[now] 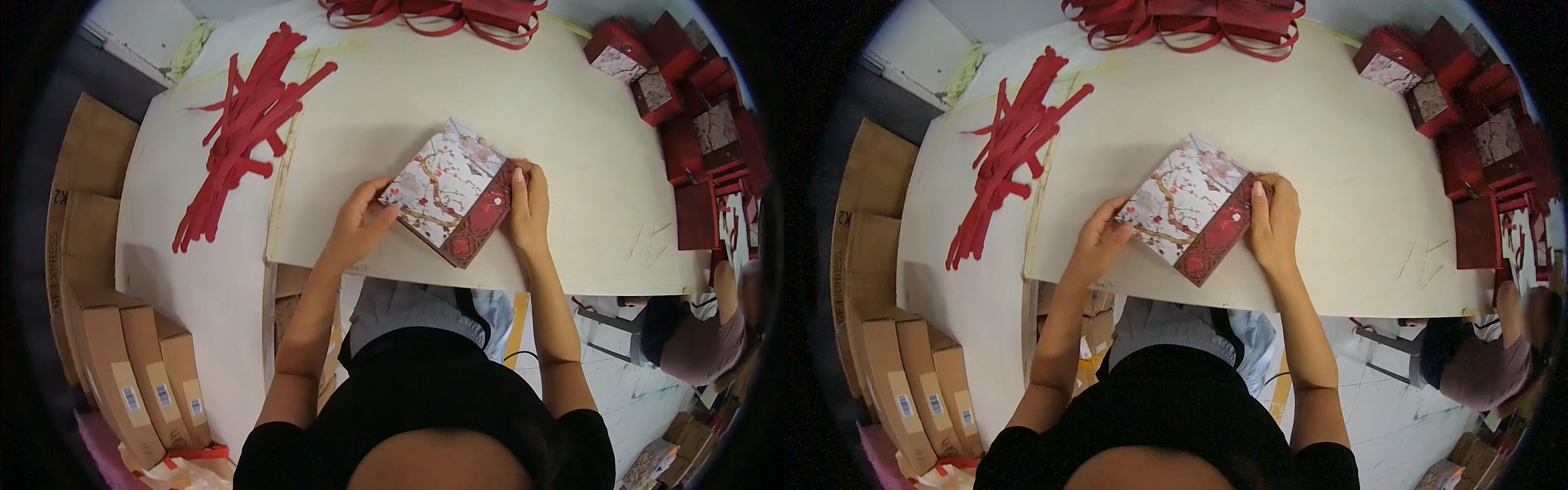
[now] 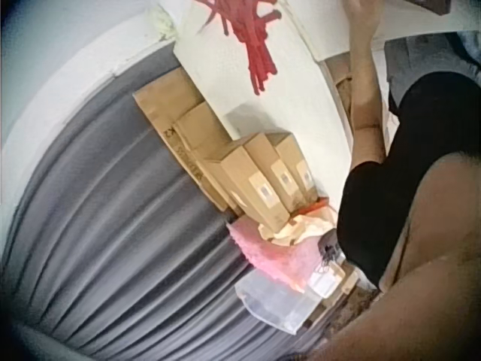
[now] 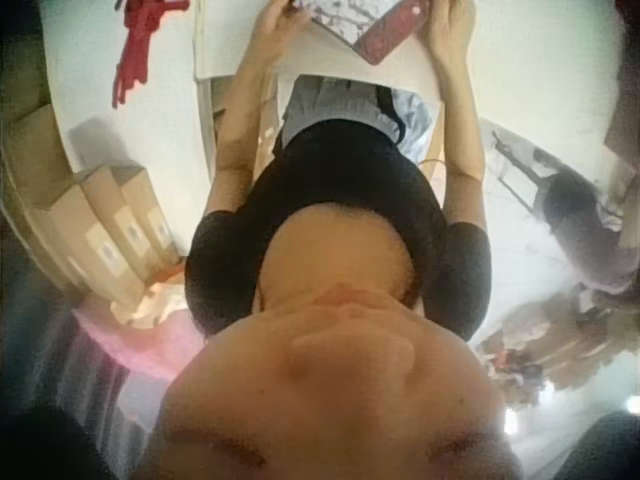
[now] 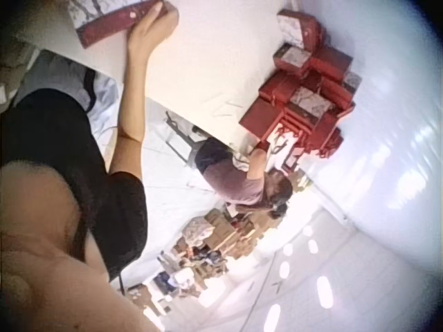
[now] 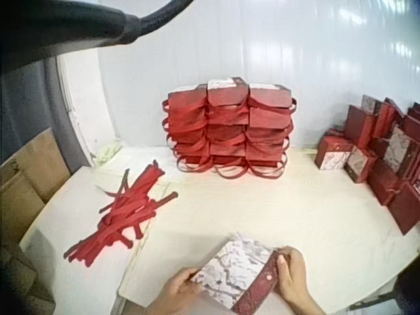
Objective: The person assembles cardboard gift boxes by hand, inserting red ribbon straps through pre-cut slots in the box sides and placing the finished boxes into stacks.
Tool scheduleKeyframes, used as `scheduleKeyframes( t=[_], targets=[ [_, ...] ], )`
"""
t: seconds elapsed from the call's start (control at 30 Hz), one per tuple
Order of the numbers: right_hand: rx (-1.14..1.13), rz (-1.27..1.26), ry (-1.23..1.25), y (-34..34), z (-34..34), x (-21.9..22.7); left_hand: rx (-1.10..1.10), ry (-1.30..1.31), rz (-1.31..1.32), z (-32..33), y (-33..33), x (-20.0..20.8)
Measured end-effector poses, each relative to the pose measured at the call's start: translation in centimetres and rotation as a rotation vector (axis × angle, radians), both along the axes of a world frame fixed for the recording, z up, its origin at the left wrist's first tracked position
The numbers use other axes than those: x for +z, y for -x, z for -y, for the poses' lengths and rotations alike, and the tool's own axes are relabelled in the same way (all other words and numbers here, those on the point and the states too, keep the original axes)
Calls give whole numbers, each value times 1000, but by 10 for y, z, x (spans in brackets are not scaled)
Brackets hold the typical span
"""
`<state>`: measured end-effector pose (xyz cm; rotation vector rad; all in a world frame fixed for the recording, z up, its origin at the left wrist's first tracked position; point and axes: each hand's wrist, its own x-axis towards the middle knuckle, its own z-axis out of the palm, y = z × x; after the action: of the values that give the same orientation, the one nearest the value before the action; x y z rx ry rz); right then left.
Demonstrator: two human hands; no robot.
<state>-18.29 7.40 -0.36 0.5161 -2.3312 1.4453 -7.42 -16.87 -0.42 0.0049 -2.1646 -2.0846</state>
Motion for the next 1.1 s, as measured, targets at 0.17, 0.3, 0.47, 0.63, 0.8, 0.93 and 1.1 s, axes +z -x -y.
scheduleKeyframes(
  t=[0.17, 0.3, 0.47, 0.63, 0.8, 0.93, 1.1],
  targets=[
    [78, 112, 13, -13, -9, 10, 126, -78, 17, 5, -16, 8],
    [-32, 192, 53, -14, -16, 7, 87, 89, -81, 4, -22, -3],
    [14, 161, 183, -46, -16, 8, 81, 109, -143, -31, -39, 17],
    [36, 202, 281, -94, -27, 24, 141, 54, -100, -53, -42, 43],
    [-64, 71, 116, -109, -21, 20, 175, 97, -175, -63, -48, 28],
    [-85, 33, 135, -110, -21, 1, 193, 87, -66, -68, -58, 28],
    [-75, 260, 41, -119, -15, 12, 285, 114, 24, -70, -63, 0]
  ],
)
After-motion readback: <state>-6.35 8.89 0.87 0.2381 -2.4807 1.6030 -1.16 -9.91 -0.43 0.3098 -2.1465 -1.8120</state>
